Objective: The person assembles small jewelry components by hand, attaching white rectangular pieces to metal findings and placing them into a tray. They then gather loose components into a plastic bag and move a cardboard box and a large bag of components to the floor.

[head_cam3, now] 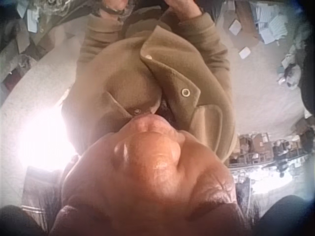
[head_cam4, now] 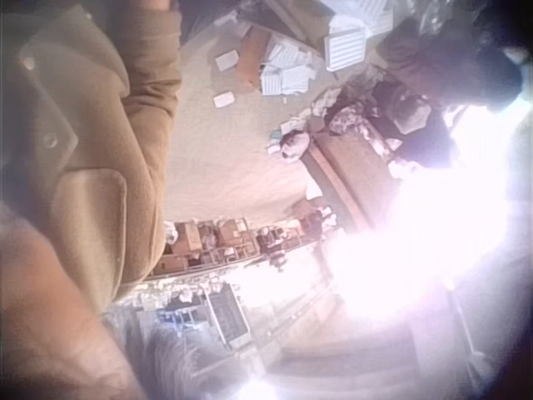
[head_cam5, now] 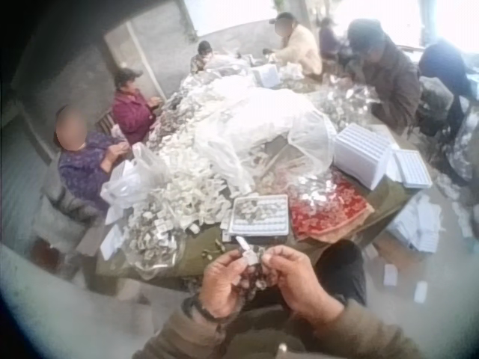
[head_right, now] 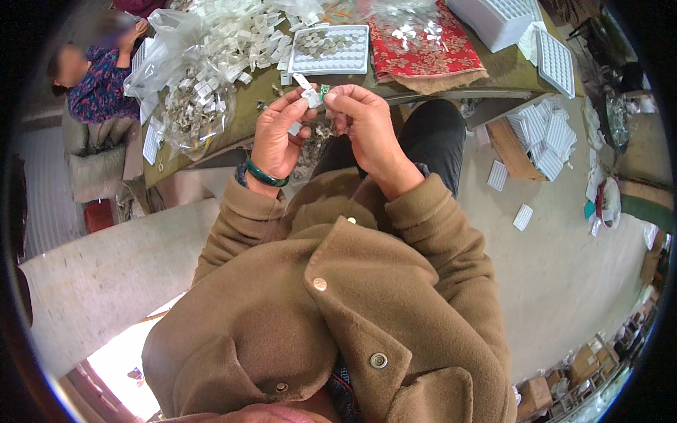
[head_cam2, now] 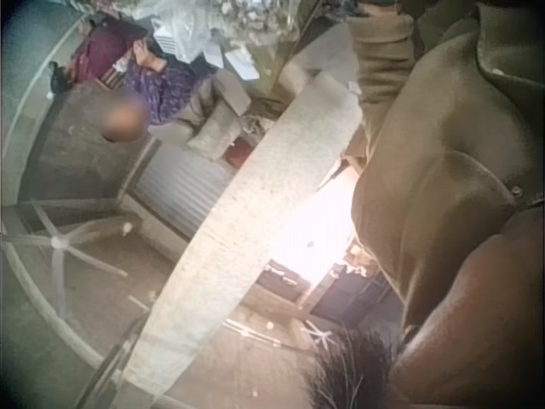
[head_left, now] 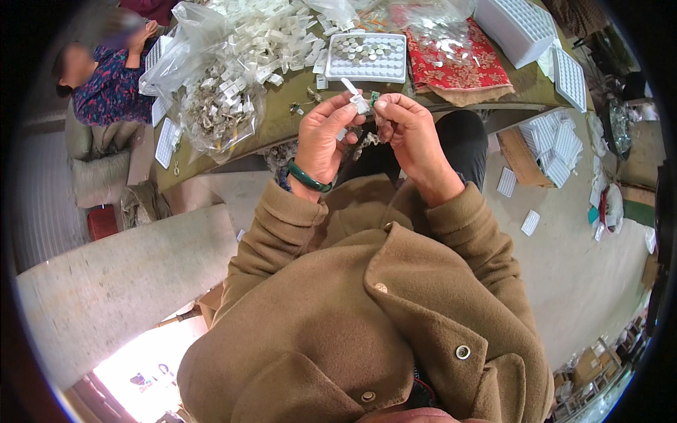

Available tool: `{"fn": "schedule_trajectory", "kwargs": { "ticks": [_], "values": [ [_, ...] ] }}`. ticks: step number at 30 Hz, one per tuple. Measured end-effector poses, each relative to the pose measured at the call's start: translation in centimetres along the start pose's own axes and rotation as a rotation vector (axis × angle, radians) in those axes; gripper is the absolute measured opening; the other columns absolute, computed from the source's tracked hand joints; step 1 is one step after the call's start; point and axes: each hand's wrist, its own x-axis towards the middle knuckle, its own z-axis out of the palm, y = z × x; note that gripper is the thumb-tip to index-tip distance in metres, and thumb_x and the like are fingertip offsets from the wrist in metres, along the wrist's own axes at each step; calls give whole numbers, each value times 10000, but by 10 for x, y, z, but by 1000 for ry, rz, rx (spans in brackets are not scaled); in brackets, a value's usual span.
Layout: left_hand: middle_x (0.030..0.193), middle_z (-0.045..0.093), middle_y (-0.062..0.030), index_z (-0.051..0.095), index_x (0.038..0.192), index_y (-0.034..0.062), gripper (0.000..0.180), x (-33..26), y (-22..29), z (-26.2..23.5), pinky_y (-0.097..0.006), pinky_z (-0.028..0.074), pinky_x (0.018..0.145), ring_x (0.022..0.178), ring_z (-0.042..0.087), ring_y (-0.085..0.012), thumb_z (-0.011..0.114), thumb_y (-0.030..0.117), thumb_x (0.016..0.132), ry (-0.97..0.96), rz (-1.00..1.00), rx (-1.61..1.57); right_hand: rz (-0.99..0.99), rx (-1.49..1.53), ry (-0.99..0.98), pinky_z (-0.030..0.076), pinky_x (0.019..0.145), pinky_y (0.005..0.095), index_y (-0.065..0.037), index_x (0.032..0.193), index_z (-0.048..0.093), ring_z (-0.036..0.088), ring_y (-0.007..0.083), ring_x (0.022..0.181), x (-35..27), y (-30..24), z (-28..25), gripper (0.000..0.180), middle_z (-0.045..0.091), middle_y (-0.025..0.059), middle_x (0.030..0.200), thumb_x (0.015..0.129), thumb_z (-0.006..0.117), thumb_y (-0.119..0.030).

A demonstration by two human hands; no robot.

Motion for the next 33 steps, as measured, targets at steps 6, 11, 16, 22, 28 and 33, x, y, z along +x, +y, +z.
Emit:
{"fn": "schedule_trajectory", "kwargs": {
  "ticks": [6,11,16,22,28,33],
  "values": [
    [1049,685,-28,625,1197,40,306,1,-2,6,-195,499,618,886,649,-90,645,138,908,5,47,108,-23,-37,5,382,535,190,-44,907,626,501,54,580,1,1,-2,62,588,-3,738,919,618,-104],
    [1051,688,-35,622,1198,33,299,6,-3,6,-195,516,645,893,653,-92,636,140,919,38,51,122,-92,-196,11,374,550,184,-45,891,630,491,38,607,1,3,-1,69,595,-8,741,913,620,-110],
    [1034,692,-25,632,1211,38,293,9,-5,11,-191,526,633,853,652,-77,622,128,932,70,99,182,-192,-288,15,374,542,194,-16,866,619,483,29,604,2,-1,2,57,618,-6,730,882,624,-71],
    [971,692,-3,646,1229,69,283,8,-10,20,-186,515,563,780,625,-47,590,126,958,119,252,525,-237,-368,-14,387,548,208,-12,839,599,491,39,619,6,-5,-2,46,610,-5,723,866,618,-45],
    [948,678,-5,646,1224,53,274,13,-15,19,-191,517,558,760,606,-40,572,114,968,108,316,589,-211,-461,-18,373,535,222,-11,790,568,479,45,617,7,-3,-7,58,550,-20,679,831,607,-23],
    [968,669,-28,630,1210,-4,269,14,-24,20,-209,535,591,777,616,-63,558,102,974,117,360,469,-184,-470,-34,388,540,229,-5,793,552,491,51,639,7,-11,-8,59,547,-12,701,835,590,-17]
  ]
}}
